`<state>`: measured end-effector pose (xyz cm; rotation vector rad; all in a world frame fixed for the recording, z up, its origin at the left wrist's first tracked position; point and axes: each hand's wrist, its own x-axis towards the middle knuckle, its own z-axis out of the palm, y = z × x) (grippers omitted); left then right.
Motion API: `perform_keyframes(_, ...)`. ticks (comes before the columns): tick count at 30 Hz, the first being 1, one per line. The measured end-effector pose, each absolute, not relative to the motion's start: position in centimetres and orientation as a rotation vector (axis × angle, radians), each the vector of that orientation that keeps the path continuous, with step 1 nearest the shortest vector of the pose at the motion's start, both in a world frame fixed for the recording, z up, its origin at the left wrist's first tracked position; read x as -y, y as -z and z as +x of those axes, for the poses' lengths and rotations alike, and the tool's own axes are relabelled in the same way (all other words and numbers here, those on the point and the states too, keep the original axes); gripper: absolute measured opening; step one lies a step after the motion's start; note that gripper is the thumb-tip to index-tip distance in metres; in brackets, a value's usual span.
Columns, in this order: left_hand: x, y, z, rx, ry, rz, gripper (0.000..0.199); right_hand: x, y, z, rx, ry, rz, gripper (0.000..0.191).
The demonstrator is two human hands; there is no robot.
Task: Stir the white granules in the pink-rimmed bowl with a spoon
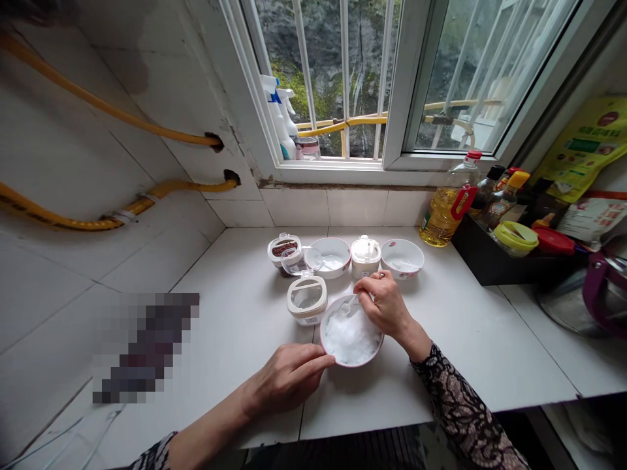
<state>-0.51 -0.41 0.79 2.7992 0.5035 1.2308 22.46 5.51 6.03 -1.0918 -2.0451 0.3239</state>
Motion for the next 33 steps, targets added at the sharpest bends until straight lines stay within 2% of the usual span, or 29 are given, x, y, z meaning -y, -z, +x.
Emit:
perform_keyframes(8,0.4,-0.7,-0.5,-0.509,-1.232,2.793,0.037,-5.4,-6.3,22.4,1.932,-0.471,-1.139,0.022)
perform_keyframes(15,0.4,-0.7,-0.5,-0.513,-1.226,2.802,0.039,-6.0,-6.4,22.7,1.535,-0.904,-1.250,0.018)
perform_keyframes(25,0.3,-0.6,-0.5,-0.510,-1.240,2.792,0.039,-6.6,-6.4,23.2,1.325,-1.105,-1.229,0.013)
perform_keyframes(30,0.3,-0.6,-0.4,-0.488,-1.236,2.792,0.037,-5.4,-6.8,21.4,1.435,-0.959,-1.087,0.015)
perform_keyframes(33,0.3,-0.5,-0.4,-0.518,-1.232,2.800,0.038,-4.6,-6.8,19.9,1.722,-0.616,-1.002,0.016)
